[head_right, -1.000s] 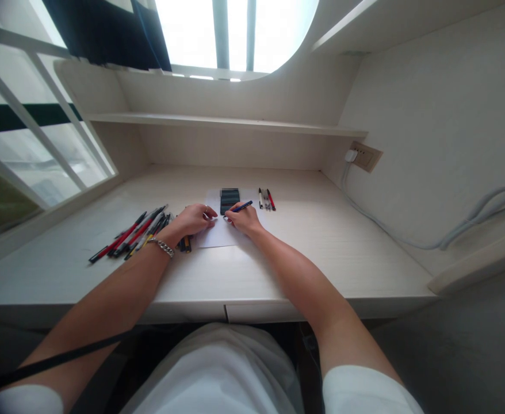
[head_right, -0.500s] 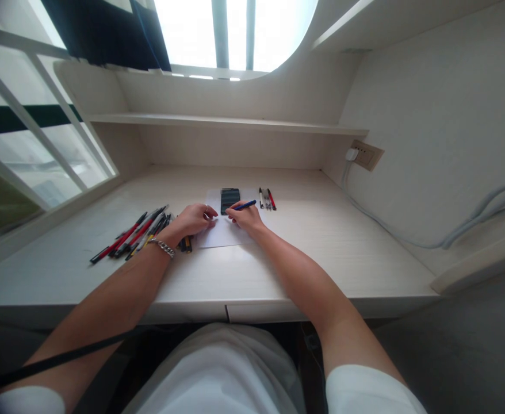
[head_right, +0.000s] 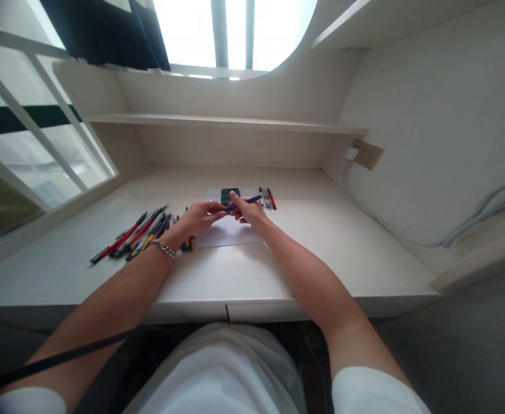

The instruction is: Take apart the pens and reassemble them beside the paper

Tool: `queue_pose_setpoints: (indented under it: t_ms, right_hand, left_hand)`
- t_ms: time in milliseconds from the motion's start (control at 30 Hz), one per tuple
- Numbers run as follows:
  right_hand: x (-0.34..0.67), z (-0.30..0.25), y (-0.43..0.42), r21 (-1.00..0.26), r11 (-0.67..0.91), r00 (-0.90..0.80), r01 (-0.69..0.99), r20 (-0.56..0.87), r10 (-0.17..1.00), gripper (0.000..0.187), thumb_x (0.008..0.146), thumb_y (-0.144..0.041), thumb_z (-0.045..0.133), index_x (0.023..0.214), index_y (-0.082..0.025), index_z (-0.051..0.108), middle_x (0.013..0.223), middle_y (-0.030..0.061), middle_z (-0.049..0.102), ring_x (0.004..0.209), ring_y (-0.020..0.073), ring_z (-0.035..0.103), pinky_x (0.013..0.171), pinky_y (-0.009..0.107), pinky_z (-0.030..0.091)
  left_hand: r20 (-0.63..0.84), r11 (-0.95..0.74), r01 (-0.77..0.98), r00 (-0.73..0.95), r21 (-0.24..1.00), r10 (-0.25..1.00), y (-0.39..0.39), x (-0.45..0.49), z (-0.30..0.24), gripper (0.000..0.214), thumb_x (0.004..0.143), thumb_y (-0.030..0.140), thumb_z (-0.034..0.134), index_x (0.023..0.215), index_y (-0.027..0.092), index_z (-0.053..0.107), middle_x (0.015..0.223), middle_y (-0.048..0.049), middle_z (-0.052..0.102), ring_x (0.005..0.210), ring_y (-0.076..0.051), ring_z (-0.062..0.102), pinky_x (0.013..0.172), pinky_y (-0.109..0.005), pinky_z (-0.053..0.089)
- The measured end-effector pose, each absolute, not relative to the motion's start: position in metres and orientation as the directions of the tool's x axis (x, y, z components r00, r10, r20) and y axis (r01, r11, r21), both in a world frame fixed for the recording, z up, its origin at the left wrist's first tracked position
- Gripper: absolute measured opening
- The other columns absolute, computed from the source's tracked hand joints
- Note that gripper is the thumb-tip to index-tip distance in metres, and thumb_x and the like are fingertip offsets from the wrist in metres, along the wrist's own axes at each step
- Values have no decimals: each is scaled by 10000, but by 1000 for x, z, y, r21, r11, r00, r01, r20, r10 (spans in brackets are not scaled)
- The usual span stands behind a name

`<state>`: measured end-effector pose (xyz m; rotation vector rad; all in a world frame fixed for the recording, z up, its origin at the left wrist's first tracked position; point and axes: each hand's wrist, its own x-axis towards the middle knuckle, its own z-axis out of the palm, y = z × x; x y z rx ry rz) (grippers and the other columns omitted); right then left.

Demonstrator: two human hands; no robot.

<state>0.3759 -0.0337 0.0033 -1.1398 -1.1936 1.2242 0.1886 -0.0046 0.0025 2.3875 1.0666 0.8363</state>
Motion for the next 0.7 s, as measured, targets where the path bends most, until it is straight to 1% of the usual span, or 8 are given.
queue_pose_setpoints:
  t_ms: [133,233,300,400,533,633,700]
  right_hand:
    - [394,9,-30,-998,44,158,-51,36,987,468,783,-638,642,764,-172,602,585,5,608,457,75,498,413,193,343]
    - [405,7,-25,-997,71,219,-9,68,973,438,815,-604,632,768,-172,575,559,4,593,428,69,472,387,186,311]
    - [407,4,-24,-997,67,203,33,72,977,435,839,-599,604,774,-170,575,538,2,579,406,68,454,373,187,297]
    - [404,0,-25,-996,42,130,80,52,990,458,867,-614,551,787,-165,583,511,-6,550,385,70,438,361,192,294]
    - [402,-6,-28,-986,51,55,158,61,997,483,864,-650,515,808,-173,565,504,-16,536,370,72,420,351,196,286]
    - [403,-10,-27,-974,75,27,213,82,996,482,866,-661,501,831,-183,553,500,-22,535,370,74,419,349,193,278]
    - [404,-11,-26,-975,69,12,213,73,997,470,887,-650,475,840,-188,551,486,-28,524,363,77,409,347,194,274]
  left_hand:
    - [365,-596,579,474,557,801,-1,186,2,288,826,393,603,977,181,727,846,-46,733,741,-162,629,690,-264,453]
    - [362,-590,571,469,571,805,-1,186,2,288,832,388,597,980,178,726,861,-50,735,755,-165,634,688,-263,456]
    - [365,-594,574,472,564,802,-2,186,3,282,834,389,594,971,182,728,852,-47,734,753,-167,635,688,-263,456]
    - [366,-602,588,480,540,797,-3,186,3,254,833,370,593,950,193,733,836,-38,733,739,-166,630,690,-263,453]
    - [370,-593,611,464,524,805,-4,184,4,225,829,333,595,931,194,739,830,-37,735,725,-162,622,685,-263,445]
    - [371,-591,609,461,529,806,-4,183,4,221,830,318,594,926,183,741,819,-45,734,717,-161,621,690,-264,449]
    - [370,-586,604,455,540,810,-3,182,4,218,829,314,597,924,181,741,821,-47,734,719,-160,623,695,-264,456]
